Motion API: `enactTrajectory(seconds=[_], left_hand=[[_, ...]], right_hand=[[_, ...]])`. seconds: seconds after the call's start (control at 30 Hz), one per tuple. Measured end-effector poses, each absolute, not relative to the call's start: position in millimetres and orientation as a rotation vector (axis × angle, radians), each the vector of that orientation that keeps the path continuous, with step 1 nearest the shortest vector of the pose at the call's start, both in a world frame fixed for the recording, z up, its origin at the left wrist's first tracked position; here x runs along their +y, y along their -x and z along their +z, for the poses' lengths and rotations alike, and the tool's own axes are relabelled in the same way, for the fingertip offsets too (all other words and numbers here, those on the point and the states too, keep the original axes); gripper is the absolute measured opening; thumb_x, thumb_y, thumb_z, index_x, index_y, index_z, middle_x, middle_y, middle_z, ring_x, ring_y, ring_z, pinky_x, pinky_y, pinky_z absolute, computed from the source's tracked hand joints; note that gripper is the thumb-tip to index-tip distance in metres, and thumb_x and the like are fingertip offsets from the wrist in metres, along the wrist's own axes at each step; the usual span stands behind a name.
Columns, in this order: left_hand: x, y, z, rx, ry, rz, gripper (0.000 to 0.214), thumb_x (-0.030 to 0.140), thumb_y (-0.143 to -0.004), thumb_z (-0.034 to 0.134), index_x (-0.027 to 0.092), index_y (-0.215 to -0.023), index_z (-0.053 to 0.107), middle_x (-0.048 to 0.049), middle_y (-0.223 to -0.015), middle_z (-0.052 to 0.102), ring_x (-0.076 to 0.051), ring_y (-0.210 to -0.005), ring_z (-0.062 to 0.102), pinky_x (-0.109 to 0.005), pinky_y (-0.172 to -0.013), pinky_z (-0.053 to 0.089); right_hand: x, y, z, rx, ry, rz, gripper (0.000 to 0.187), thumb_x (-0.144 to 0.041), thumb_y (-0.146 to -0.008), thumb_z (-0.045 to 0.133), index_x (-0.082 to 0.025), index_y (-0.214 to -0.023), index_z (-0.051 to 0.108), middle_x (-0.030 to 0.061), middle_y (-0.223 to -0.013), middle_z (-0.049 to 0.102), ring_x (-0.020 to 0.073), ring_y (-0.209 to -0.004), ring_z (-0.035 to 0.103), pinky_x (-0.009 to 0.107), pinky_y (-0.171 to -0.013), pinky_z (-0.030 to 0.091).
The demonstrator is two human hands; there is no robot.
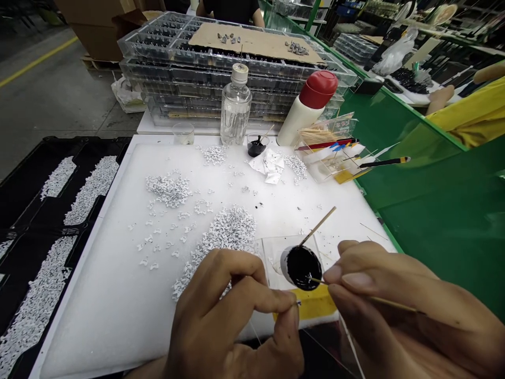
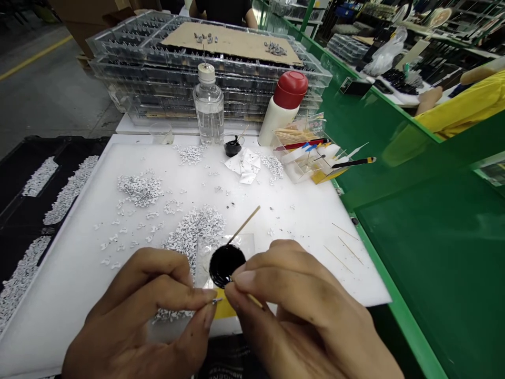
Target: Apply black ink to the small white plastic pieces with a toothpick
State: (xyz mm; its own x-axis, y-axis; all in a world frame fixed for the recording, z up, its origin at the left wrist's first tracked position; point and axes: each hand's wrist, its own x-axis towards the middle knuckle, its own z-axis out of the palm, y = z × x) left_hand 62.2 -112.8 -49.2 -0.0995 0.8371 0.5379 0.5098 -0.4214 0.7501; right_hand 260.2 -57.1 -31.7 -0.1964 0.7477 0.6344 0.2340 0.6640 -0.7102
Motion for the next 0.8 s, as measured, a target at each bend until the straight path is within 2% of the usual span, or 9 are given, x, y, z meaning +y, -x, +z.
enactTrajectory(seconds=[0.13,0.37,0.57,0.8], left_hand=[[-112.9,-64.2,-48.5,1.499,-1.855,1.540,0.025,-0.002,-0.092,0.075,0.023,-0.099,0.075,0.0033,-0.097,0.069,-0.010,-0.080,0.072,-0.024,-0.070,0.064],[-112.5,-64.2,-48.2,1.495,-1.871,1.530,0.026,-0.002,-0.092,0.076,0.023,-0.099,0.075,0.0030,-0.096,0.068,-0.010,-0.079,0.072,-0.025,-0.069,0.065],[-114.8,-64.4,-47.7,1.509,-1.847,1.545,0.025,-0.001,-0.091,0.075,0.023,-0.098,0.075,0.0044,-0.096,0.067,-0.009,-0.081,0.072,-0.022,-0.073,0.065],[-114.5,-63.9,-47.5,1.490,-1.872,1.527,0.026,-0.002,-0.091,0.077,0.023,-0.099,0.075,0.0035,-0.096,0.068,-0.011,-0.079,0.072,-0.025,-0.069,0.064]], right_hand=[[-60.2,-263.9,-34.1,-1.826,0.768,0.552,0.033,0.001,-0.100,0.084,-0.021,-0.124,0.082,-0.0039,-0.114,0.088,0.0096,-0.099,0.081,0.017,-0.080,0.070],[-61.0,-262.4,-33.5,-1.831,0.810,0.531,0.030,-0.003,-0.100,0.087,-0.023,-0.122,0.083,-0.0007,-0.107,0.088,0.0146,-0.088,0.080,0.025,-0.065,0.068],[-60.0,-259.5,-33.7,-1.830,0.828,0.525,0.027,-0.004,-0.101,0.086,-0.023,-0.120,0.083,-0.0029,-0.108,0.087,0.0111,-0.091,0.081,0.018,-0.071,0.068],[-60.1,-261.4,-29.1,-1.806,0.834,0.542,0.023,-0.007,-0.101,0.089,-0.022,-0.117,0.084,-0.0046,-0.108,0.089,0.0094,-0.092,0.082,0.017,-0.073,0.069]])
